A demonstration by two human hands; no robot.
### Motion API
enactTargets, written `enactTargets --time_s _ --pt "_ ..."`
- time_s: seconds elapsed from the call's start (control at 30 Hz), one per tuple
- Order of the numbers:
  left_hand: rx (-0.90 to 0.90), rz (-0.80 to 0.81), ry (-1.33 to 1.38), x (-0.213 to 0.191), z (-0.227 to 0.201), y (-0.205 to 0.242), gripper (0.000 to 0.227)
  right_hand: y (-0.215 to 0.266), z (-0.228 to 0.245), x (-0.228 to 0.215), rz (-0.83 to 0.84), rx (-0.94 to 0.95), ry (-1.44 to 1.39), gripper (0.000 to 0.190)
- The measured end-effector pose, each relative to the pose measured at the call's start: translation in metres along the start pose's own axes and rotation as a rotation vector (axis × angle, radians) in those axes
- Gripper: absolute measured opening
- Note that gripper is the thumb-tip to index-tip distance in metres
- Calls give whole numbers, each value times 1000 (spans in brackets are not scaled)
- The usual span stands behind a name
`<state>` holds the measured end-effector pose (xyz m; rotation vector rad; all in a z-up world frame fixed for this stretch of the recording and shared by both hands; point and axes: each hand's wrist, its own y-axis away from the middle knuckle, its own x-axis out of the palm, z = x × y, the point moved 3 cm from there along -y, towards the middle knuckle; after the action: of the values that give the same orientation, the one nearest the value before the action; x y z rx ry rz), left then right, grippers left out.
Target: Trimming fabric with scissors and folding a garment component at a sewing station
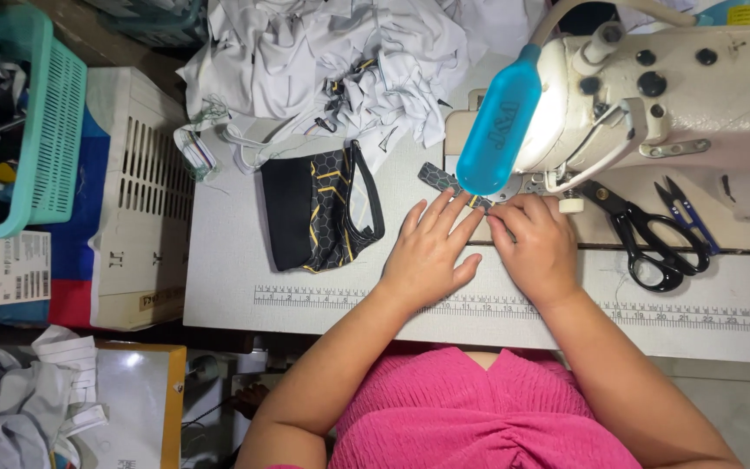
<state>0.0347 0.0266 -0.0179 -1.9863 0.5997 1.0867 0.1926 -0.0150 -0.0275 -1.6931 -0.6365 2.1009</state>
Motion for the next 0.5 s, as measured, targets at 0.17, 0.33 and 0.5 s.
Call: enactTargets --time_s 0.17,0.33,0.5 --pt "49 -140 -23 19 8 11 44 1 -4 3 10 20 -36 6" --pt "42 -154 -36 14 7 9 47 -3 -7 0 20 71 -176 6" --pt "4 -91 -15 9 6 7 56 -8 -6 -4 31 155 -322 5"
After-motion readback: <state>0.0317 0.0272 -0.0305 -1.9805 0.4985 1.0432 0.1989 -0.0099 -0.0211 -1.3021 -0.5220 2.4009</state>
